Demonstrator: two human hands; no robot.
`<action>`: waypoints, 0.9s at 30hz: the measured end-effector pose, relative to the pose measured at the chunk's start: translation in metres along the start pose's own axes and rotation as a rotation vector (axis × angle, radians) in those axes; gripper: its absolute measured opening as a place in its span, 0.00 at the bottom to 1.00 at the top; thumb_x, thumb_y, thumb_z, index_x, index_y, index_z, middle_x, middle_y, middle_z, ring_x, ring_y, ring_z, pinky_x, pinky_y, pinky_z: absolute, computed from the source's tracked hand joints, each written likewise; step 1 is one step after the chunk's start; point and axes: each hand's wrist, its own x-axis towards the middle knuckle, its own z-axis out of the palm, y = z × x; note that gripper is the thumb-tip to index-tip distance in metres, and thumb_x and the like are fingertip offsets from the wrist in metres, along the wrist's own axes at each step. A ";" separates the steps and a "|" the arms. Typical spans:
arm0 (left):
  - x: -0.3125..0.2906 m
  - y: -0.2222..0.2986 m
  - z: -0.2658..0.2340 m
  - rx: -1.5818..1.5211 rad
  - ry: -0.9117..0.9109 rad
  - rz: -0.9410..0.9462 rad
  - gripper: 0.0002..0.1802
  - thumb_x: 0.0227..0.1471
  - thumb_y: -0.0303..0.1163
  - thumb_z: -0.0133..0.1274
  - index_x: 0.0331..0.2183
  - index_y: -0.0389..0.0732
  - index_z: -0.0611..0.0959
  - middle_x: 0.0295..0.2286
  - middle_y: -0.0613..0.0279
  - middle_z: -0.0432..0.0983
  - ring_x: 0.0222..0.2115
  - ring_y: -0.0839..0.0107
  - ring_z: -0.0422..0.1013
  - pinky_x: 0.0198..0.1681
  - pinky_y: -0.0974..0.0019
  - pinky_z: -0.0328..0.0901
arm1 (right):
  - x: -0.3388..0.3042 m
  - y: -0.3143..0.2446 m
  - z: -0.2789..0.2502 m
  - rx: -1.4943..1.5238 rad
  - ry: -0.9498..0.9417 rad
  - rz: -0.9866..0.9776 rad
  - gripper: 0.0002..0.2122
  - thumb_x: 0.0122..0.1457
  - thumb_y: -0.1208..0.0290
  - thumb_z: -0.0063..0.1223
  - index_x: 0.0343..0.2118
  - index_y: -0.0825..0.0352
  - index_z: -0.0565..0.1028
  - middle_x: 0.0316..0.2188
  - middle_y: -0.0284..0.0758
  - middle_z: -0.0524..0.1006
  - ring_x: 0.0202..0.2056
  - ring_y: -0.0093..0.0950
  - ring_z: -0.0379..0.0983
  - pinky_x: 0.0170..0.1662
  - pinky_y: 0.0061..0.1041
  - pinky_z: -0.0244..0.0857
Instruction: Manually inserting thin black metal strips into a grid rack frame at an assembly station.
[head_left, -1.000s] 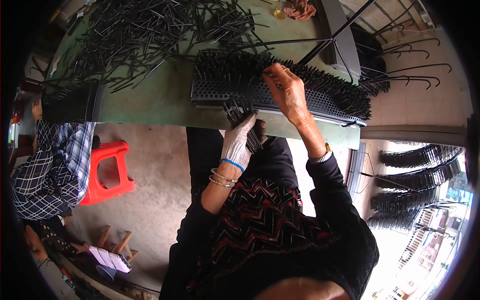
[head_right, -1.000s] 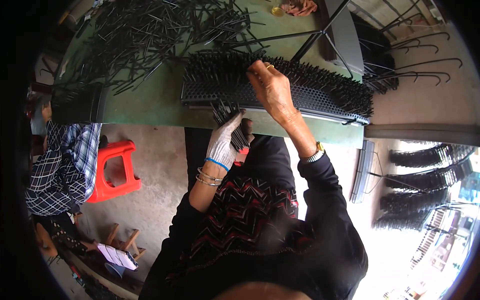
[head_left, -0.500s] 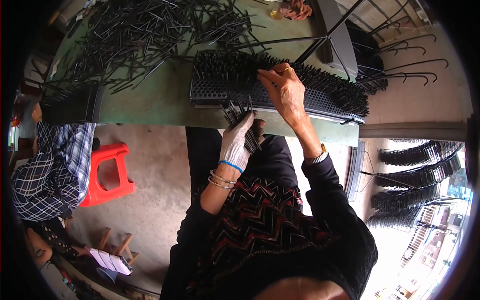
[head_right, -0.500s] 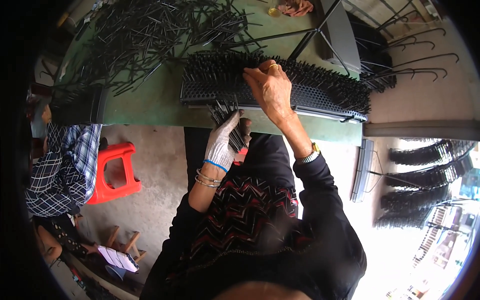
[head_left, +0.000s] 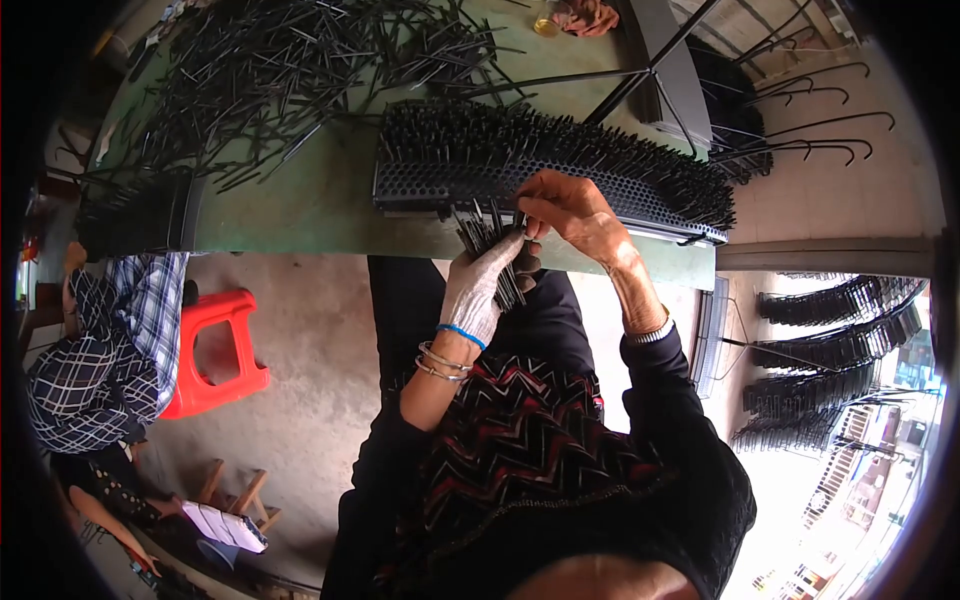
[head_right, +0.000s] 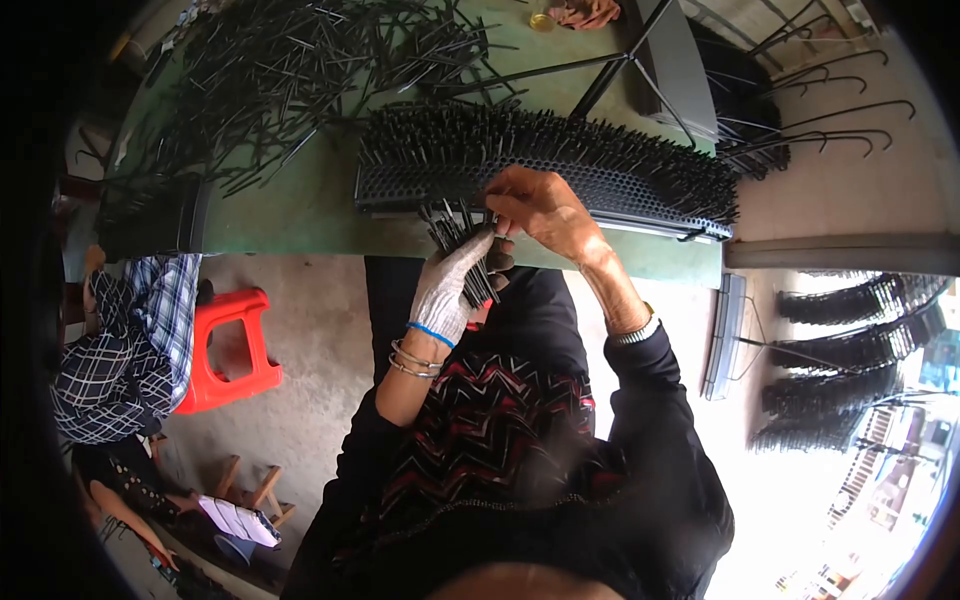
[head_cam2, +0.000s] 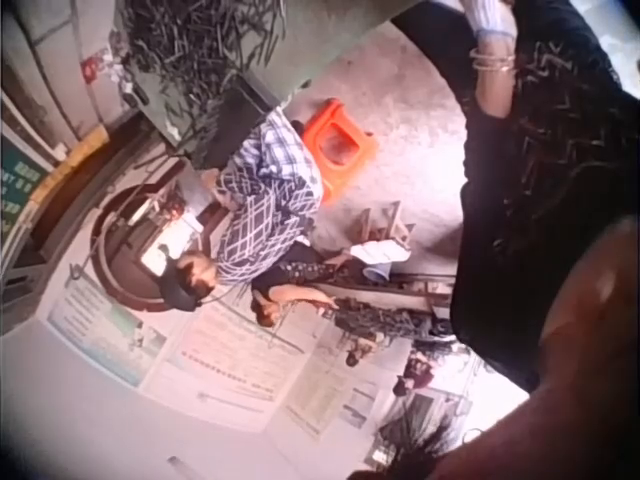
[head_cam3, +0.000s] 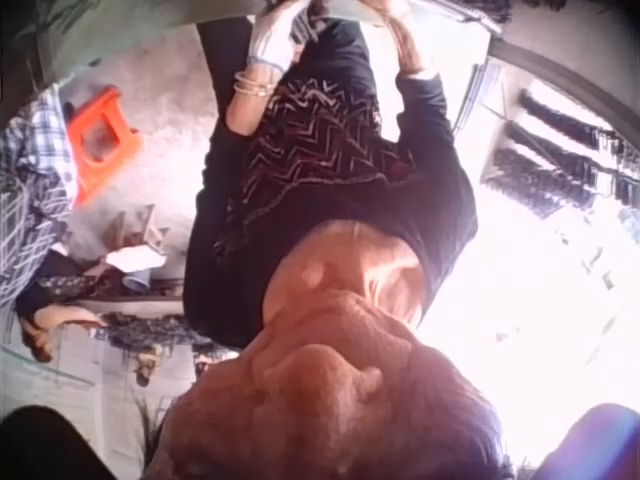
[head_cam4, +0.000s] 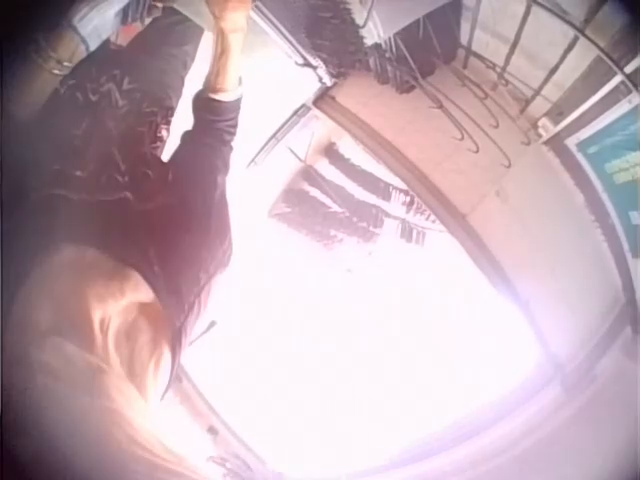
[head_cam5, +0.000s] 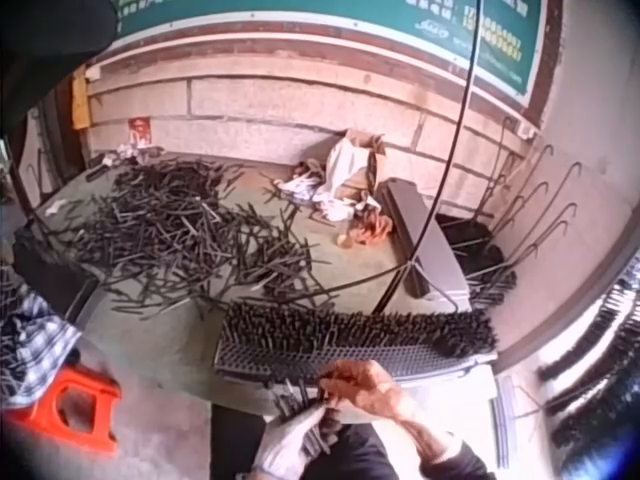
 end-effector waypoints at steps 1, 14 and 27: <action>0.001 0.000 0.001 0.001 0.000 -0.001 0.13 0.54 0.35 0.57 0.39 0.38 0.81 0.29 0.60 0.80 0.24 0.72 0.76 0.25 0.70 0.70 | -0.002 -0.001 -0.001 -0.049 0.062 -0.028 0.06 0.60 0.76 0.52 0.37 0.72 0.75 0.24 0.33 0.77 0.27 0.18 0.73 0.32 0.19 0.68; 0.034 -0.017 -0.005 -0.245 0.046 -0.121 0.10 0.57 0.37 0.55 0.37 0.43 0.78 0.29 0.59 0.78 0.27 0.68 0.76 0.30 0.60 0.75 | 0.030 0.000 -0.011 -0.408 0.671 -0.410 0.05 0.61 0.77 0.50 0.37 0.70 0.74 0.25 0.34 0.79 0.28 0.20 0.78 0.31 0.19 0.69; 0.019 -0.013 0.001 -0.236 0.124 -0.070 0.08 0.56 0.33 0.56 0.36 0.40 0.81 0.25 0.61 0.78 0.23 0.71 0.74 0.25 0.65 0.72 | 0.033 0.011 -0.017 -0.728 0.603 -0.507 0.07 0.56 0.76 0.57 0.38 0.64 0.78 0.30 0.34 0.75 0.28 0.25 0.77 0.30 0.22 0.68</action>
